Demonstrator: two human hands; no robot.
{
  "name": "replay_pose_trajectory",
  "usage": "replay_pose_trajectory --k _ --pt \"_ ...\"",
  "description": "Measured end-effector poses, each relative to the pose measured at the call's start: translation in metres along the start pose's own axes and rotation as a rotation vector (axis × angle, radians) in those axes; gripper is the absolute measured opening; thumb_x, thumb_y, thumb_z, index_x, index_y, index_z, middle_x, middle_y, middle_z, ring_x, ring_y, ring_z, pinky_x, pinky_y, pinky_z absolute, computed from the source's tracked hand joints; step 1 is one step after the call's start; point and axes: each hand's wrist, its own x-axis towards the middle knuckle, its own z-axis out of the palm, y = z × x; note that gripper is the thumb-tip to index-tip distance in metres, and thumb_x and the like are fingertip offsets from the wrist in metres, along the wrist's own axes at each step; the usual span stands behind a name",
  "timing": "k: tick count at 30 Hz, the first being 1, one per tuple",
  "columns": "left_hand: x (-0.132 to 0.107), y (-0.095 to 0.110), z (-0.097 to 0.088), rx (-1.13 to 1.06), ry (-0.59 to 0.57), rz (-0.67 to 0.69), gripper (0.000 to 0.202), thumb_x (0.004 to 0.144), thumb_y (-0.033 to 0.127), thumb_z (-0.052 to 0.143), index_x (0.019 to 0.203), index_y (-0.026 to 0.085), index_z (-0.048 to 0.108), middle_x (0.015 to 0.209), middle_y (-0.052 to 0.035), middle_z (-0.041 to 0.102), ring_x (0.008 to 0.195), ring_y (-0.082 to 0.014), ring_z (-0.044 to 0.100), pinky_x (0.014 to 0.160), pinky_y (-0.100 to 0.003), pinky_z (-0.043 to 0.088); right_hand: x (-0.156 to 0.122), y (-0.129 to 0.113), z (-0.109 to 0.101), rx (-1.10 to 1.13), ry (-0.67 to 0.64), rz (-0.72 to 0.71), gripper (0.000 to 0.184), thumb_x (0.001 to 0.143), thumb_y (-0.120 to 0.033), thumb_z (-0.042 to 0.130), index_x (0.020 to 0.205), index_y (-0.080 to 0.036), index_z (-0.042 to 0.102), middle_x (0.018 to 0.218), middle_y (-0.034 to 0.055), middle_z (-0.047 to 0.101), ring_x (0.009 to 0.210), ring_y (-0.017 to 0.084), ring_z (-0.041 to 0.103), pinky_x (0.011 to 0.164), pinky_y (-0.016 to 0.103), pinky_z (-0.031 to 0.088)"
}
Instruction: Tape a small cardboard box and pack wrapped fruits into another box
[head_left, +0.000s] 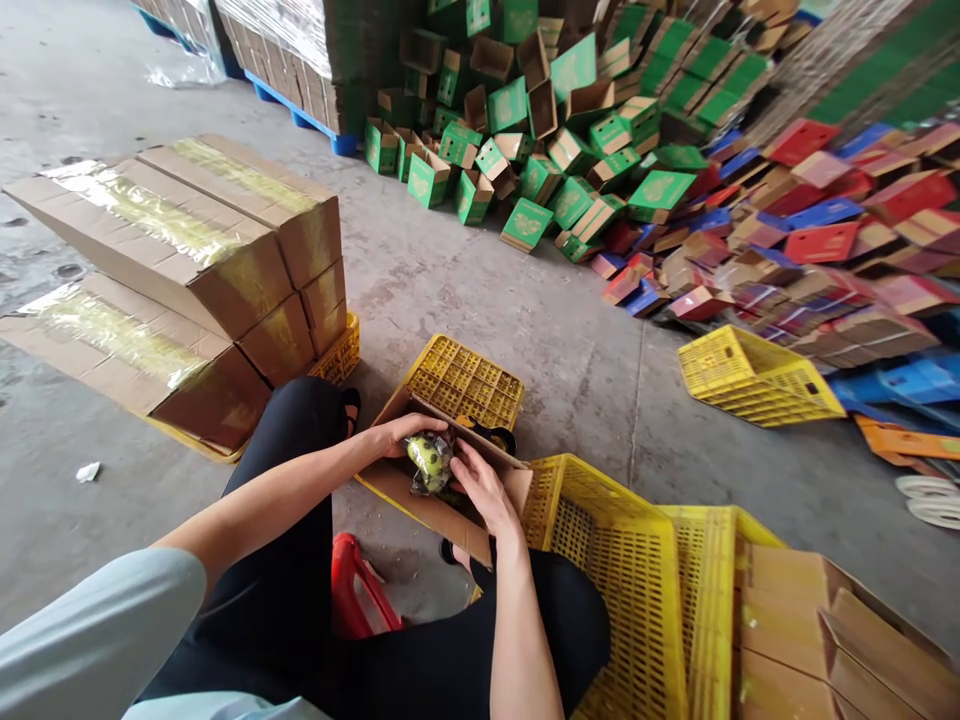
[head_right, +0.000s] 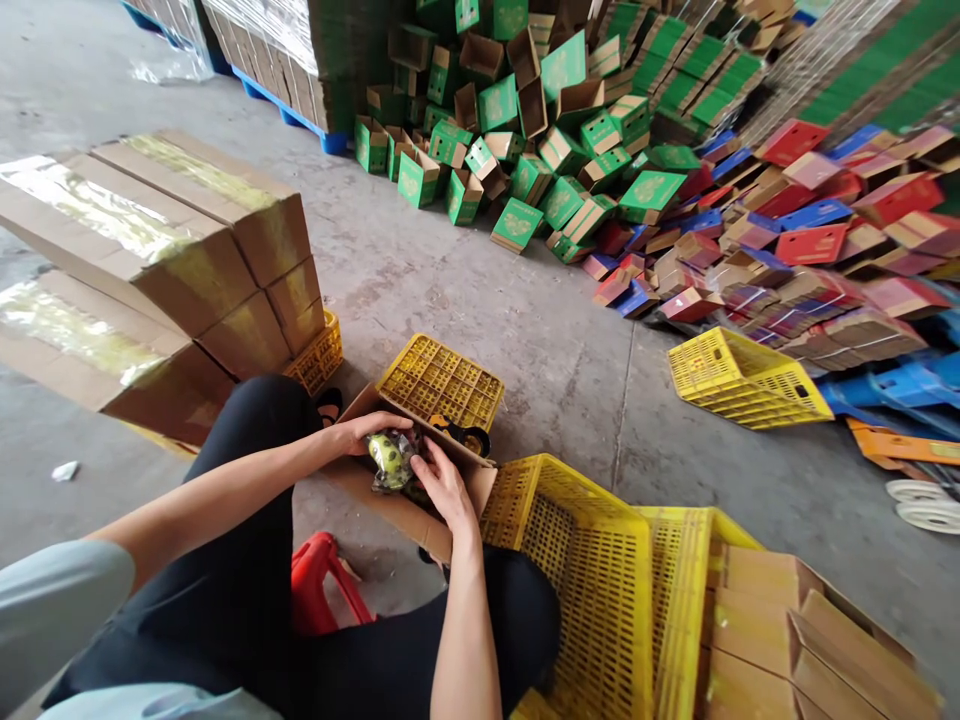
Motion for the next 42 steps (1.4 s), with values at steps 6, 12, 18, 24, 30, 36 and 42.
replay_pose_trajectory --k 6,12,18,24,30,36,42 --pt "0.007 0.000 -0.007 0.099 0.171 0.136 0.037 0.076 0.044 0.087 0.093 0.013 0.074 0.086 -0.0065 0.076 0.074 -0.0182 0.070 0.069 -0.028 0.054 0.006 0.010 -0.001 0.282 0.087 0.033 0.054 0.081 -0.054 0.077 0.120 -0.017 0.077 0.108 0.0100 0.080 0.096 0.026 0.076 0.079 0.039 0.068" --pt "0.006 0.001 -0.010 0.155 0.212 0.217 0.038 0.076 0.042 0.085 0.100 0.016 0.070 0.089 -0.0057 0.075 0.078 -0.0191 0.070 0.070 -0.029 0.054 0.013 0.018 -0.014 0.001 0.295 -0.084 0.064 0.095 -0.041 0.055 0.156 -0.023 0.050 0.147 0.0132 0.064 0.126 0.026 0.067 0.100 0.041 0.061" --pt "0.003 0.002 -0.011 0.487 0.361 0.374 0.039 0.080 0.037 0.078 0.111 0.015 0.071 0.115 -0.0116 0.077 0.110 -0.0275 0.070 0.093 -0.034 0.053 0.020 0.029 -0.007 -0.556 0.212 -0.054 0.051 0.092 -0.023 0.062 0.143 -0.017 0.063 0.144 0.0142 0.067 0.138 0.028 0.059 0.121 0.045 0.042" --pt "-0.003 0.007 -0.008 0.617 0.356 0.387 0.040 0.085 0.040 0.070 0.115 0.012 0.072 0.124 -0.0141 0.075 0.119 -0.0314 0.066 0.102 -0.038 0.050 0.027 0.040 0.001 -0.565 0.196 -0.208 0.049 0.089 -0.019 0.067 0.138 -0.021 0.067 0.140 0.0139 0.070 0.134 0.031 0.063 0.119 0.049 0.044" --pt "-0.005 0.005 -0.006 0.525 0.337 0.371 0.040 0.082 0.047 0.075 0.104 0.014 0.074 0.115 -0.0119 0.077 0.116 -0.0311 0.067 0.098 -0.037 0.050 0.029 0.040 0.009 -0.473 0.173 -0.204 0.040 0.080 -0.009 0.068 0.115 -0.021 0.079 0.128 0.0120 0.074 0.122 0.029 0.070 0.114 0.043 0.051" --pt "0.000 0.001 -0.006 0.282 0.268 0.247 0.049 0.077 0.055 0.083 0.101 0.015 0.070 0.097 -0.0097 0.078 0.094 -0.0262 0.072 0.082 -0.035 0.055 0.025 0.024 -0.003 -0.276 0.314 -0.110 0.028 0.093 -0.025 0.055 0.105 -0.020 0.080 0.112 0.0125 0.078 0.108 0.028 0.074 0.101 0.043 0.058" --pt "-0.004 -0.001 0.004 0.218 0.063 0.246 0.064 0.070 0.067 0.087 0.103 0.014 0.070 0.102 -0.0108 0.077 0.086 -0.0217 0.071 0.075 -0.032 0.055 0.013 0.008 0.004 0.305 -0.004 0.046 0.049 0.085 -0.062 0.072 0.114 -0.022 0.075 0.099 0.0075 0.079 0.088 0.025 0.075 0.071 0.034 0.063"
